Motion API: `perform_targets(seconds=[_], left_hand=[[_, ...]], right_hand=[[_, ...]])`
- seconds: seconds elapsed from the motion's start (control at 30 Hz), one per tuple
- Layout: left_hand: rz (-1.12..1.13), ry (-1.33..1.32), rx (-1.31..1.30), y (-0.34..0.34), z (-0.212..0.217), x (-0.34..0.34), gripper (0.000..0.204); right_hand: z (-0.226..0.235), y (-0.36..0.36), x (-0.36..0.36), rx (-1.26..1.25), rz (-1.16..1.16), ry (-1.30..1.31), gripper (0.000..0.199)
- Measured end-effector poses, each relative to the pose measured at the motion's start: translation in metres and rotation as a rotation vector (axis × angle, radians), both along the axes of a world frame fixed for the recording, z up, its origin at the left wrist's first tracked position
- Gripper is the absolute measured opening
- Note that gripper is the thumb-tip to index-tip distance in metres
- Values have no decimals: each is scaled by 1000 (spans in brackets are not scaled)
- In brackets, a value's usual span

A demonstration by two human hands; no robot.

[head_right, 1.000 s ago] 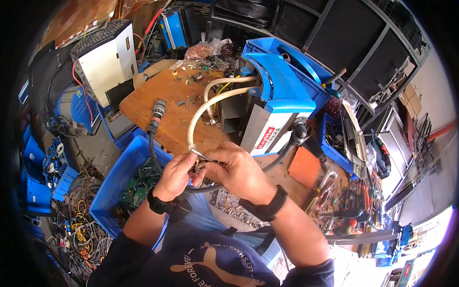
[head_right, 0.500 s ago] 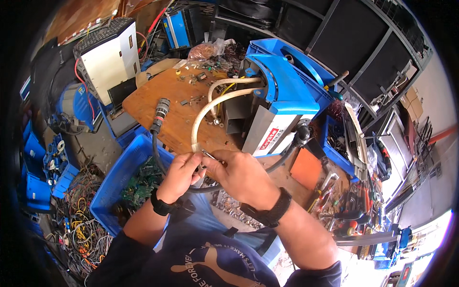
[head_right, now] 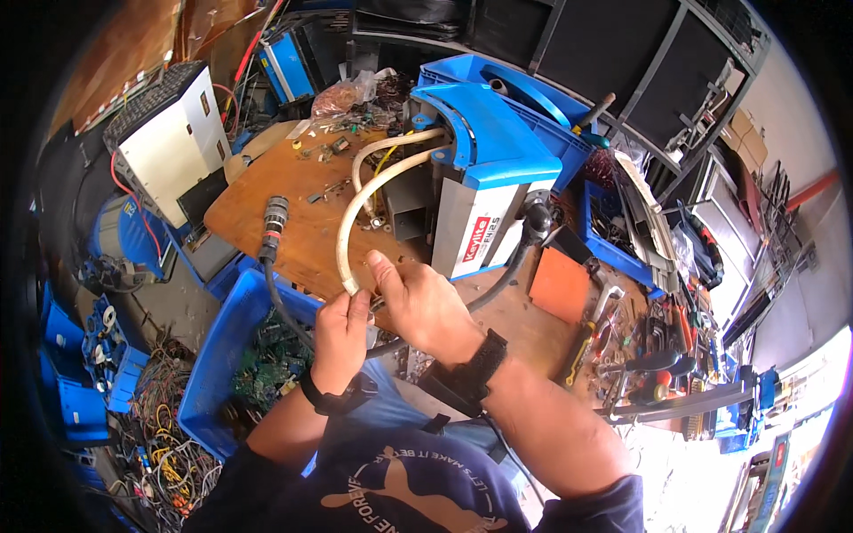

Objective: The person uses a screwdriver to remove screws from the blue casing of a Keylite FU25 electric fence energizer. They remove an orange internal panel and then detach the power cord from the device's housing.

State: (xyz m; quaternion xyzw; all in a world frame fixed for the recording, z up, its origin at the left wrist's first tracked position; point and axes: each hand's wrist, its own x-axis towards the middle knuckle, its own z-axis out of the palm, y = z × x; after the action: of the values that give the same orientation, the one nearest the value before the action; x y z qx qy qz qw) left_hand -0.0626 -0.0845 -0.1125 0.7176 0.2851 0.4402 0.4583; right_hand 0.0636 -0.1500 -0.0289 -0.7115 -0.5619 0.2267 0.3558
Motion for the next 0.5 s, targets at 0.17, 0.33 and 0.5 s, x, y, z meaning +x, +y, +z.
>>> perform_targets(seconds=[0.17,0.33,0.5], left_hand=[[31,37,135,0,0,1,27],[36,59,144,4,0,-2,30],[37,30,79,9,-1,-2,37]], right_hand=[[2,3,5,-141,7,188,31],[0,7,4,-244,31,216,29],[-10,10,8,-58,163,-51,29]])
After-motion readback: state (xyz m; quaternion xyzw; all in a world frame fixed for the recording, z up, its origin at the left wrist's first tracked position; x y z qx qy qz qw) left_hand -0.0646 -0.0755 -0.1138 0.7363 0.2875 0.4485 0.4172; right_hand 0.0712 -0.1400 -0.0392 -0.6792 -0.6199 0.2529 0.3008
